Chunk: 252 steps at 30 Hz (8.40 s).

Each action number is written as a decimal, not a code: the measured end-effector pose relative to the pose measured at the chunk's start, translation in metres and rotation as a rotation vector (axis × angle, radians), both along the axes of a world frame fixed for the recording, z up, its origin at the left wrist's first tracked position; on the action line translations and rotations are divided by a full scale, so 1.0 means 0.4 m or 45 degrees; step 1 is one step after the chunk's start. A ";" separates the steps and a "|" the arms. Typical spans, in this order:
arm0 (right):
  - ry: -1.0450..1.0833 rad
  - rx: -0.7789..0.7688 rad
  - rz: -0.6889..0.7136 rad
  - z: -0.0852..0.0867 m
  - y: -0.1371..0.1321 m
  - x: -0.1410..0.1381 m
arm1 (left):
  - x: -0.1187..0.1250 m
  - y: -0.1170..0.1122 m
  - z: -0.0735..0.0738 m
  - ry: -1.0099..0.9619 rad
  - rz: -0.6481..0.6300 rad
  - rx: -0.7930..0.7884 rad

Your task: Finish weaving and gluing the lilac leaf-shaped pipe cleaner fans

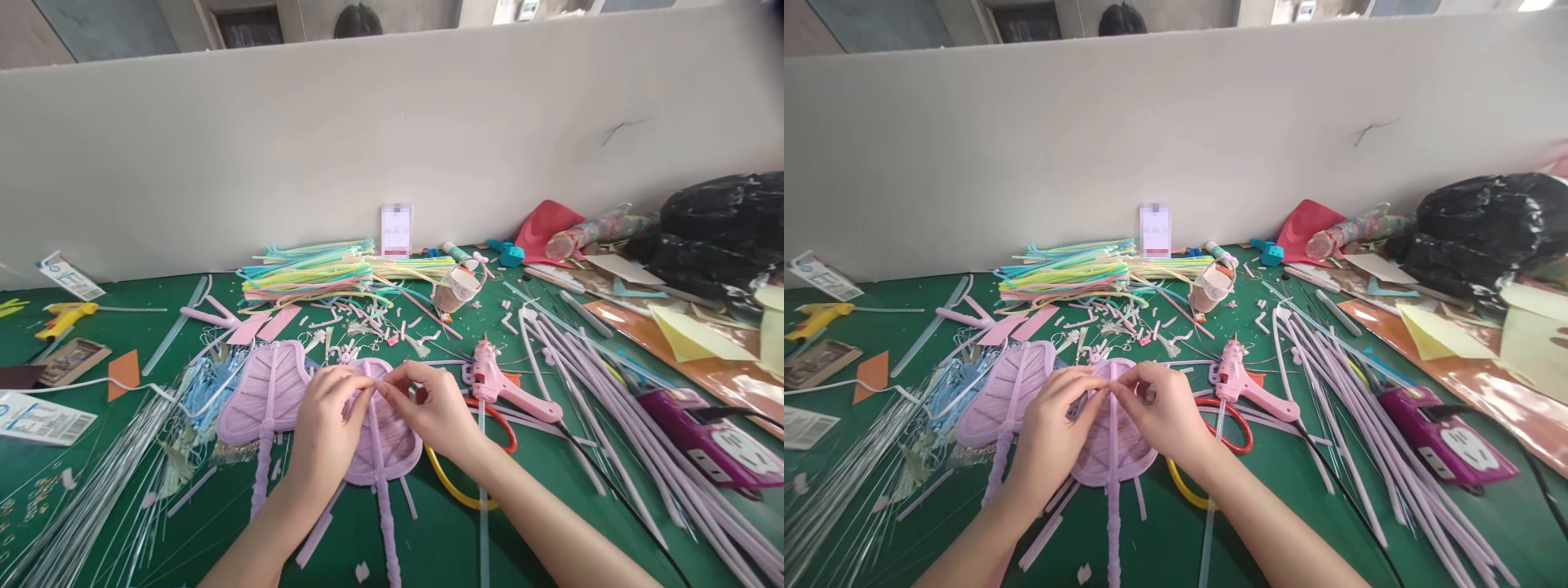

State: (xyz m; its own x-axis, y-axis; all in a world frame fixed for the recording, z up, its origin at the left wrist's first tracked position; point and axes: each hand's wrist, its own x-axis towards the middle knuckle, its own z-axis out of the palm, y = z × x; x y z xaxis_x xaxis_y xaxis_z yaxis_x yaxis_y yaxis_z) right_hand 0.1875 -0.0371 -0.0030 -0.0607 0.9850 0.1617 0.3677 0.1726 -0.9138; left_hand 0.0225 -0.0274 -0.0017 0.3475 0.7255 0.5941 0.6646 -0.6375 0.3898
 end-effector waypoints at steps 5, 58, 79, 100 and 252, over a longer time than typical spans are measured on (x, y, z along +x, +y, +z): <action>-0.256 0.004 0.053 0.005 0.000 0.003 | -0.045 0.034 0.034 0.467 -0.215 0.408; -0.214 -0.052 0.270 0.018 0.001 0.021 | -0.028 0.016 0.045 0.488 -0.216 0.362; 0.077 -0.132 0.122 0.022 0.003 0.020 | 0.001 -0.014 0.023 0.131 -0.180 0.070; 0.109 -0.217 0.126 0.013 0.007 0.012 | -0.009 0.001 0.002 0.178 -0.116 0.149; 0.445 -0.236 0.115 0.015 -0.024 -0.017 | -0.034 -0.021 0.050 -0.514 -0.173 -1.021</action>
